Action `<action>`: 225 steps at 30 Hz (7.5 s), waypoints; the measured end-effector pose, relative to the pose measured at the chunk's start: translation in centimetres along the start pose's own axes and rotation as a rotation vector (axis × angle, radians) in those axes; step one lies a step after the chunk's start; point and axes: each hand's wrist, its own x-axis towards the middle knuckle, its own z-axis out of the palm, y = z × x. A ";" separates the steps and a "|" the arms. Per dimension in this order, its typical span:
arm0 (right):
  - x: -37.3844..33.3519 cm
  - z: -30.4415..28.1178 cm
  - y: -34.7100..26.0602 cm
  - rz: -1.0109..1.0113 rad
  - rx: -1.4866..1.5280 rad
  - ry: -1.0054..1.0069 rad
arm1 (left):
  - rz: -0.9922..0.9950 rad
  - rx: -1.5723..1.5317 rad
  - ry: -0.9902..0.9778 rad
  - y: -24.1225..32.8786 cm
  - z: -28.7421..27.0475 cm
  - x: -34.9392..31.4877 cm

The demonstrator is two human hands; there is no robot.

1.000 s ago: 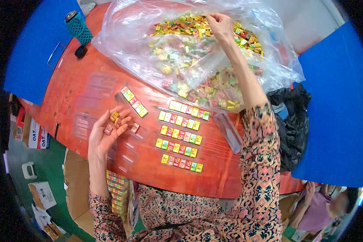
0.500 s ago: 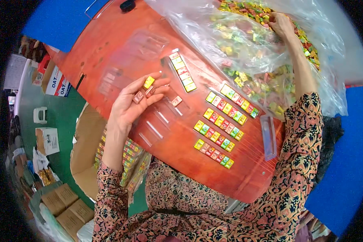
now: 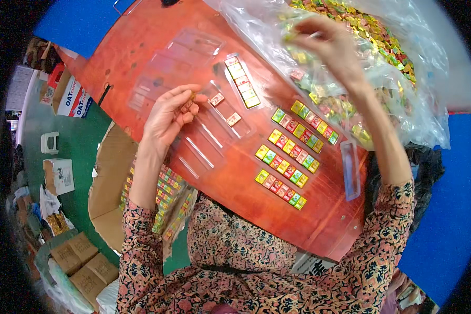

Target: Sorting small colorful packaged items from a hand or bag into clear plastic trays.

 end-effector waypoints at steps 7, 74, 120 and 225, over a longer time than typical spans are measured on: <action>-3.7 11.0 -3.8 0.010 0.044 -0.362 | 0.357 0.866 0.200 -0.3 2.1 0.6; -7.2 14.3 -3.6 -0.106 -0.071 -0.029 | 0.628 1.406 0.198 -2.0 2.2 1.5; -1.5 7.2 -4.1 -0.047 -0.108 -0.139 | 0.724 1.506 0.314 -1.7 2.2 2.0; -5.6 -13.2 6.3 0.478 0.217 0.681 | 0.572 1.623 0.217 -2.6 5.6 0.1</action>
